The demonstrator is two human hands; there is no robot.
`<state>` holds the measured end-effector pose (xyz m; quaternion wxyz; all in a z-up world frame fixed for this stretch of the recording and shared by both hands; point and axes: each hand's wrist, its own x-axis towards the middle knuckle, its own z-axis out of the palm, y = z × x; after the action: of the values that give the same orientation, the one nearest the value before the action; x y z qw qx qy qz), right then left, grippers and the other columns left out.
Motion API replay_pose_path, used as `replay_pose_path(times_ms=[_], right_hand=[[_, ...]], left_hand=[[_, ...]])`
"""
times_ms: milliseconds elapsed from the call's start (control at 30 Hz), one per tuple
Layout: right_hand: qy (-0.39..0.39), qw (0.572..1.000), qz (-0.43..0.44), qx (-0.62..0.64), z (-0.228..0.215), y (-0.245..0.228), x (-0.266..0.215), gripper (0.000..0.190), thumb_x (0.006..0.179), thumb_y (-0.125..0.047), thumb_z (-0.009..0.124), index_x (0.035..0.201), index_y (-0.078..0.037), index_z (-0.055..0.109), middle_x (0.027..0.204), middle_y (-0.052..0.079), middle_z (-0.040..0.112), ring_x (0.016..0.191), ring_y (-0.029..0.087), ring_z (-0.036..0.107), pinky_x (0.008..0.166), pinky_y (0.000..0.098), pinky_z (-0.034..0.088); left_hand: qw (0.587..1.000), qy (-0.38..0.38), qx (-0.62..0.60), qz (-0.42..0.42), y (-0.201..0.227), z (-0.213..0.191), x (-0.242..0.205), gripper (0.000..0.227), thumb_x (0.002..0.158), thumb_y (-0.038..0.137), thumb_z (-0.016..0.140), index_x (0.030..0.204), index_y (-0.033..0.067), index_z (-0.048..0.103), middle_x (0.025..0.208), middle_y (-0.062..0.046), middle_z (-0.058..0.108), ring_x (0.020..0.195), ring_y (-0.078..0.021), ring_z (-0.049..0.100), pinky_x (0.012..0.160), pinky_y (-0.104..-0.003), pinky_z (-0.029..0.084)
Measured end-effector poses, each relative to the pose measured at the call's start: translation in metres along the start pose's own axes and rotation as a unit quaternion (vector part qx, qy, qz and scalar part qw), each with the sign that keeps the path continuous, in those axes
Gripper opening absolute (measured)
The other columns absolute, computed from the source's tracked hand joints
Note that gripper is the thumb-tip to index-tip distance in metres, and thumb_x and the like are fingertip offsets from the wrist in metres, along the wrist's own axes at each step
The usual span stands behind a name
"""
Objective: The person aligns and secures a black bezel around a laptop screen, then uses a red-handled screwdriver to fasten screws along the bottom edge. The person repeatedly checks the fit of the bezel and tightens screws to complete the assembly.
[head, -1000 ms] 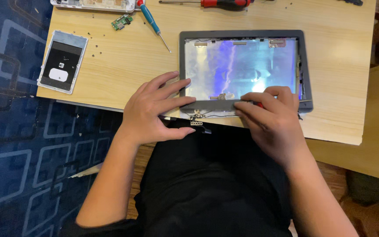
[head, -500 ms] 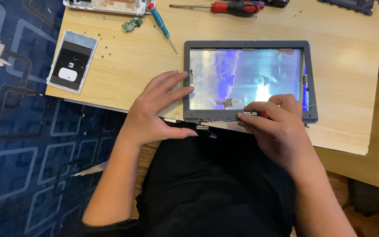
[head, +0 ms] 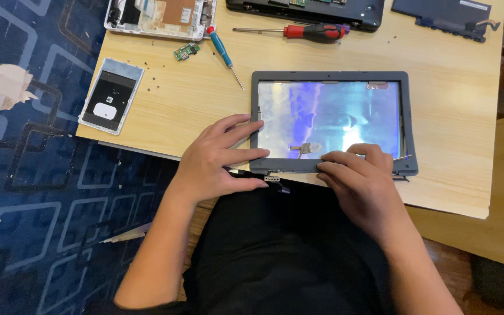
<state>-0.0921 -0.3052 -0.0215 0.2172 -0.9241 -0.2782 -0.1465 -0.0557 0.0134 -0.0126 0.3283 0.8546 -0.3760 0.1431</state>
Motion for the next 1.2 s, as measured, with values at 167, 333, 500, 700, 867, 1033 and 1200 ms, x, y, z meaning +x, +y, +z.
replay_pose_path(times_ms=[167, 333, 500, 700, 867, 1033, 1200], right_hand=[[0.059, 0.998, 0.032, 0.011, -0.006, -0.008, 0.007, 0.01, 0.096, -0.023, 0.08, 0.103, -0.029, 0.079, 0.114, -0.013, 0.077, 0.108, 0.019, 0.06, 0.088, 0.0313, 0.042], [0.07, 0.997, 0.021, -0.005, -0.003, -0.009, 0.01, 0.009, 0.095, -0.02, 0.081, 0.1, -0.028, 0.079, 0.111, -0.011, 0.077, 0.106, 0.02, 0.061, 0.085, 0.0312, 0.041], [0.107, 0.994, 0.014, -0.005, 0.008, -0.005, 0.01, 0.006, 0.095, -0.024, 0.083, 0.098, -0.028, 0.08, 0.109, -0.009, 0.077, 0.101, 0.019, 0.061, 0.086, 0.0306, 0.042], [0.137, 0.99, 0.017, 0.023, 0.01, -0.009, 0.013, 0.01, 0.095, -0.021, 0.083, 0.106, -0.02, 0.081, 0.106, -0.005, 0.078, 0.096, 0.021, 0.063, 0.085, 0.0294, 0.043], [0.126, 0.991, 0.016, 0.029, 0.008, -0.011, 0.013, 0.015, 0.097, -0.019, 0.081, 0.112, -0.02, 0.08, 0.105, -0.004, 0.076, 0.1, 0.022, 0.062, 0.087, 0.0315, 0.04], [0.108, 0.993, 0.022, 0.039, 0.0, -0.017, 0.022, 0.018, 0.1, -0.017, 0.077, 0.117, -0.016, 0.078, 0.104, 0.001, 0.072, 0.104, 0.027, 0.06, 0.086, 0.0364, 0.041], [0.129, 0.991, 0.005, 0.028, -0.007, -0.018, 0.032, 0.015, 0.102, -0.018, 0.075, 0.115, -0.021, 0.079, 0.108, -0.003, 0.07, 0.107, 0.027, 0.058, 0.087, 0.0357, 0.039]], left_hand=[[0.993, 0.05, -0.068, -0.076, 0.005, 0.002, 0.002, 0.06, 0.064, 0.044, 0.101, 0.116, 0.0224, 0.08, 0.14, -0.007, 0.071, 0.133, -0.0339, 0.063, 0.113, -0.045, 0.052], [0.994, 0.071, -0.053, -0.059, 0.008, 0.009, 0.0, 0.066, 0.062, 0.046, 0.102, 0.118, 0.0188, 0.079, 0.139, -0.008, 0.072, 0.13, -0.0338, 0.065, 0.112, -0.045, 0.054], [0.989, 0.139, 0.048, 0.026, 0.02, 0.032, -0.008, 0.039, 0.08, 0.036, 0.094, 0.107, 0.0135, 0.077, 0.125, -0.009, 0.076, 0.119, -0.0326, 0.072, 0.099, -0.043, 0.062], [0.975, 0.204, 0.054, 0.063, 0.02, 0.043, -0.011, 0.025, 0.085, 0.024, 0.091, 0.099, 0.0068, 0.078, 0.107, -0.011, 0.08, 0.103, -0.0312, 0.079, 0.085, -0.039, 0.068], [0.986, 0.163, 0.022, 0.002, 0.016, 0.031, -0.009, 0.065, 0.072, 0.033, 0.099, 0.123, 0.0025, 0.074, 0.13, -0.018, 0.072, 0.123, -0.0352, 0.07, 0.103, -0.042, 0.063], [0.986, 0.145, -0.056, -0.063, 0.024, 0.021, -0.004, 0.082, 0.063, 0.036, 0.103, 0.132, 0.0062, 0.07, 0.141, -0.019, 0.064, 0.133, -0.0383, 0.063, 0.111, -0.046, 0.058], [0.912, 0.186, -0.287, -0.225, 0.014, 0.026, -0.01, 0.087, 0.077, 0.017, 0.095, 0.15, -0.0006, 0.051, 0.142, -0.02, 0.062, 0.129, -0.0305, 0.066, 0.102, -0.042, 0.062]])
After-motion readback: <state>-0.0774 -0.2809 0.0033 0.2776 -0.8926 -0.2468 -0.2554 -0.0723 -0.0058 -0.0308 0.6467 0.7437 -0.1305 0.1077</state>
